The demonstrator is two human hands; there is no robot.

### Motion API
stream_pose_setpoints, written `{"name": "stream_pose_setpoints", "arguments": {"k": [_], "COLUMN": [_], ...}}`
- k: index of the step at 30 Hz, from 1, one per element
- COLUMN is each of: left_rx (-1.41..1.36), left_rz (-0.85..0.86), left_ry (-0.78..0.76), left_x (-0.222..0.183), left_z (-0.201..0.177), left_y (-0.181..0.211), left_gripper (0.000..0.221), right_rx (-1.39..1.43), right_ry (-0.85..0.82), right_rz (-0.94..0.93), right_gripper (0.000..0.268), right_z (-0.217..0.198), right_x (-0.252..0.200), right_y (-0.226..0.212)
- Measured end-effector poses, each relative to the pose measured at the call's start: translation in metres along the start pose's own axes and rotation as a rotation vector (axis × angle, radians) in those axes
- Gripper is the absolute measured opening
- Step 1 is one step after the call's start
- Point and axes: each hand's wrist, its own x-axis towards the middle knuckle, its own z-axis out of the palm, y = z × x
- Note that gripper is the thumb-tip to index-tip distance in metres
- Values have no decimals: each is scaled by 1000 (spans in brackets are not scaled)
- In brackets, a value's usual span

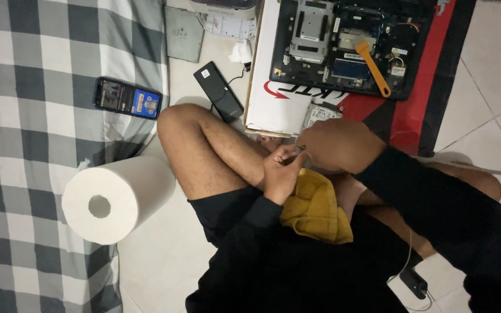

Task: A person is meticulously wiping and cleaning a hard drive using a cloth and a precision tool.

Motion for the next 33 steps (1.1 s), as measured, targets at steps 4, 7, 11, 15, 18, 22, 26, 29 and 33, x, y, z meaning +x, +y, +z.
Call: {"name": "stream_pose_setpoints", "arguments": {"k": [4, 7, 11, 15, 18, 22, 26, 29, 33], "left_rx": [-31, -17, -35, -37, -41, -54, 2, 10, 37], "left_rz": [-31, -20, -22, -2, 6, 16, 77, 55, 23], "left_ry": [-1, -2, -2, 0, 2, -6, -77, -99, -102], "left_x": [2, 1, 0, -2, -2, 0, 5, 8, 8], "left_z": [2, 1, 2, 3, 3, -1, -11, -17, -18], "left_y": [-6, -7, -6, -1, 0, 1, -19, -31, -31], "left_gripper": [14, 12, 12, 14, 13, 17, 14, 21, 25], "right_rx": [14, 37, 42, 55, 54, 92, 207, 284, 435], "right_ry": [-38, -31, -94, -162, -166, -161, -183, -186, -205], "right_rz": [-8, -46, -28, -2, 4, 0, -21, -32, -25], "right_gripper": [38, 31, 26, 27, 30, 30, 40, 44, 50], "right_z": [-6, -2, -19, -31, -37, -27, -23, -22, -40], "right_x": [2, 7, 2, -4, -9, -3, -8, -16, -40], "right_y": [2, 11, 3, -6, -9, -1, 5, 8, 0]}}
